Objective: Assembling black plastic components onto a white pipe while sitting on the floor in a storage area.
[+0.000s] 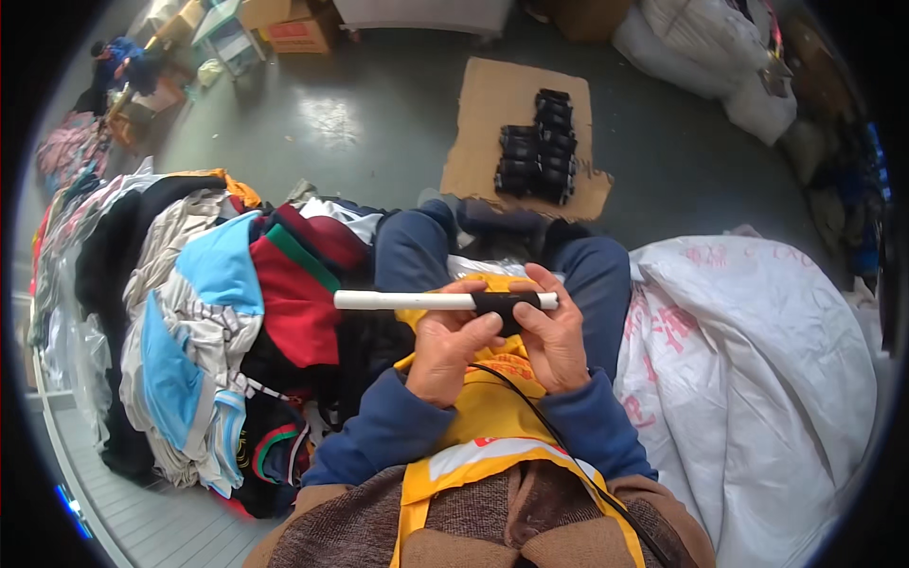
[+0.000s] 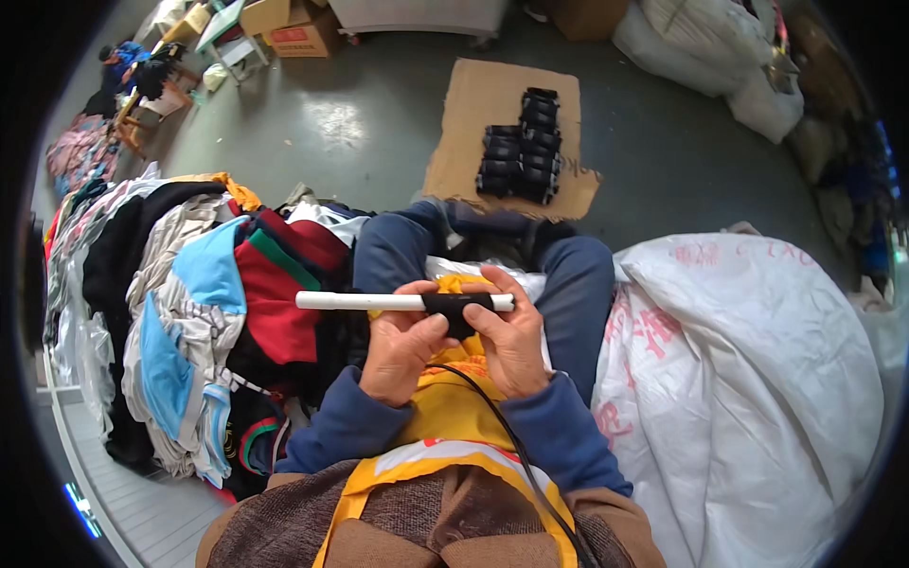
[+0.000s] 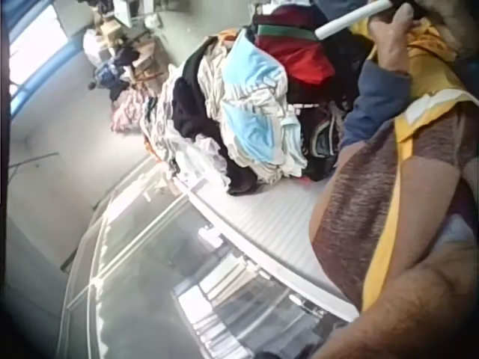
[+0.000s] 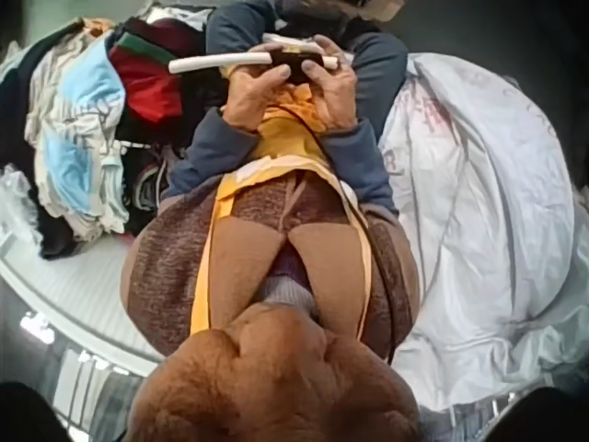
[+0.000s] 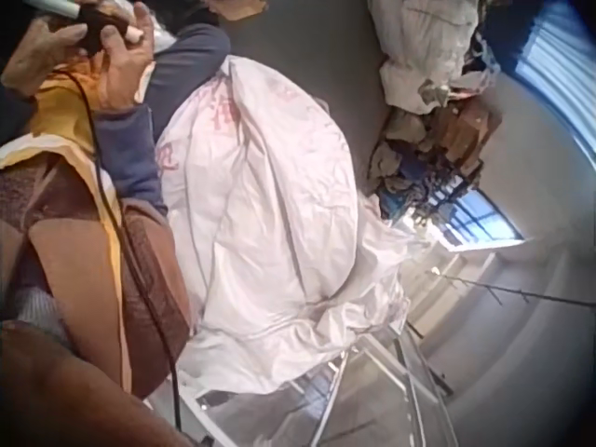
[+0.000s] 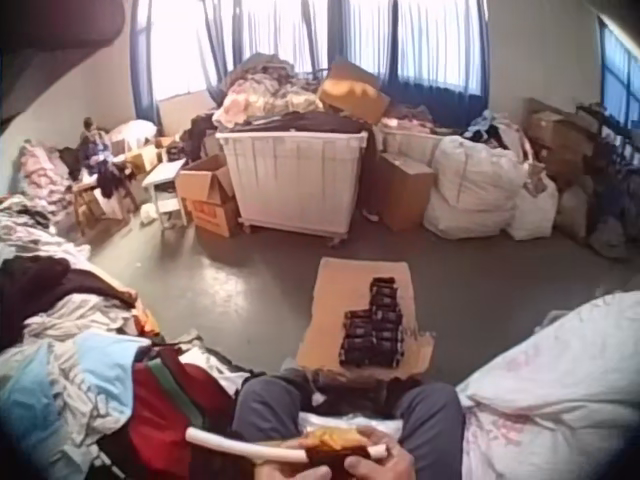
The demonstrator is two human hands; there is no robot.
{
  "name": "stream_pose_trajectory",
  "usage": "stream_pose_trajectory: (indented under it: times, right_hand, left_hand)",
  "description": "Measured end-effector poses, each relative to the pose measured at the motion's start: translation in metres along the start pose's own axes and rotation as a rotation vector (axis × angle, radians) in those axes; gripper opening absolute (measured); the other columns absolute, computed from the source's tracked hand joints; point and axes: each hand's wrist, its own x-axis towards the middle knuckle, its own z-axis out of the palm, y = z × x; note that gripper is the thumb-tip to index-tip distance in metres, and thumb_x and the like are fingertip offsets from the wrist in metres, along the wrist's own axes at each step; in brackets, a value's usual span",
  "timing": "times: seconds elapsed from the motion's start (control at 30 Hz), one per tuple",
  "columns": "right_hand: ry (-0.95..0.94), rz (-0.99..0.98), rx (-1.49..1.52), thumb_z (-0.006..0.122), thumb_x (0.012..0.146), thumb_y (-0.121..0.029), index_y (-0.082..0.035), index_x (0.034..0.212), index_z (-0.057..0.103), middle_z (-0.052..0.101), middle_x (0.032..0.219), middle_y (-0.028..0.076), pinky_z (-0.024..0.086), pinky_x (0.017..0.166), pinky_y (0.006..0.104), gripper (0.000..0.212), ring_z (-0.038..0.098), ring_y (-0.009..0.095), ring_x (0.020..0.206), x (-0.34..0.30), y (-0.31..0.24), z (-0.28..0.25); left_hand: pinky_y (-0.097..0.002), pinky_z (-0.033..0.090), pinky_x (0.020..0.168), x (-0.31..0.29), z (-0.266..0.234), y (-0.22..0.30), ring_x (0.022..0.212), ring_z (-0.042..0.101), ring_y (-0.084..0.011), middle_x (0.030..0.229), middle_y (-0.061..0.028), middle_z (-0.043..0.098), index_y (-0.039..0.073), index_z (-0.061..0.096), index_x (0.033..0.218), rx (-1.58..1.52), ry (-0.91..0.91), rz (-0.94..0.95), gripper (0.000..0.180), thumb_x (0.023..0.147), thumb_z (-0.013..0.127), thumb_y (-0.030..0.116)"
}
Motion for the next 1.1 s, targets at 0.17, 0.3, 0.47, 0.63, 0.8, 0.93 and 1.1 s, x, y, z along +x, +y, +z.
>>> stream_pose_trajectory:
  times: [0.17,0.3,0.47,0.63,0.8,0.93,1.1]
  right_hand:
    - [-0.032,0.029,0.158,0.065,0.082,-0.004,0.001,0.118,0.048,0.058,0.103,0.008,0.045,0.091,0.0293,0.040,0.056,0.018,0.098,-0.005,-0.006,-0.001]
    - [0.080,0.180,-0.004,0.071,0.078,-0.005,0.001,0.099,0.061,0.062,0.093,0.006,0.051,0.079,0.0260,0.024,0.060,0.014,0.084,-0.004,0.006,-0.021]
    - [-0.017,0.077,-0.120,0.067,0.079,0.000,-0.002,0.101,0.057,0.060,0.099,0.008,0.049,0.084,0.0285,0.024,0.058,0.016,0.092,-0.006,0.003,-0.018]
    - [-0.173,-0.027,-0.153,0.064,0.081,0.001,-0.005,0.102,0.055,0.060,0.098,0.006,0.049,0.082,0.0284,0.024,0.057,0.015,0.092,-0.007,-0.001,-0.016]
    - [-0.052,-0.073,0.257,0.063,0.082,-0.002,-0.005,0.102,0.056,0.056,0.093,0.002,0.047,0.079,0.0241,0.022,0.055,0.011,0.084,0.005,-0.009,-0.040]
    - [-0.149,-0.025,-0.256,0.064,0.085,-0.014,-0.002,0.108,0.056,0.058,0.101,0.005,0.046,0.082,0.0262,0.027,0.056,0.012,0.091,-0.005,-0.003,-0.021]
    - [-0.036,0.129,-0.151,0.068,0.079,-0.002,0.002,0.101,0.058,0.062,0.095,0.010,0.052,0.079,0.0270,0.025,0.061,0.015,0.083,-0.010,0.009,-0.024]
  left_hand:
    - [-0.0267,0.054,0.063,0.005,-0.006,-0.009,0.084,0.061,-0.0160,0.096,-0.0083,0.058,0.004,0.050,0.108,0.009,0.047,-0.053,0.031,0.080,0.063,0.002]
    - [-0.0278,0.054,0.065,0.002,-0.011,-0.016,0.086,0.061,-0.0176,0.100,-0.0081,0.057,0.005,0.046,0.113,0.040,0.000,-0.092,0.033,0.084,0.060,0.003]
    - [-0.0280,0.052,0.066,0.000,-0.008,-0.013,0.088,0.058,-0.0157,0.099,-0.0068,0.055,0.005,0.048,0.113,0.000,0.003,-0.188,0.031,0.085,0.062,0.008]
    - [-0.0288,0.052,0.068,0.002,-0.011,-0.014,0.080,0.060,-0.0165,0.091,-0.0063,0.058,0.006,0.049,0.104,-0.079,0.024,-0.082,0.025,0.084,0.063,0.006]
    - [-0.0274,0.052,0.066,0.000,-0.009,-0.010,0.081,0.061,-0.0168,0.091,-0.0064,0.058,0.006,0.049,0.104,-0.061,0.014,-0.003,0.027,0.082,0.064,0.003]
    - [-0.0248,0.051,0.062,-0.002,-0.008,-0.014,0.078,0.060,-0.0152,0.092,-0.0060,0.058,0.006,0.049,0.106,-0.023,0.004,-0.019,0.028,0.083,0.064,0.004]
    - [-0.0250,0.051,0.058,-0.005,-0.008,-0.015,0.077,0.059,-0.0138,0.093,-0.0054,0.057,0.005,0.049,0.108,0.027,0.022,-0.058,0.028,0.084,0.063,0.008]
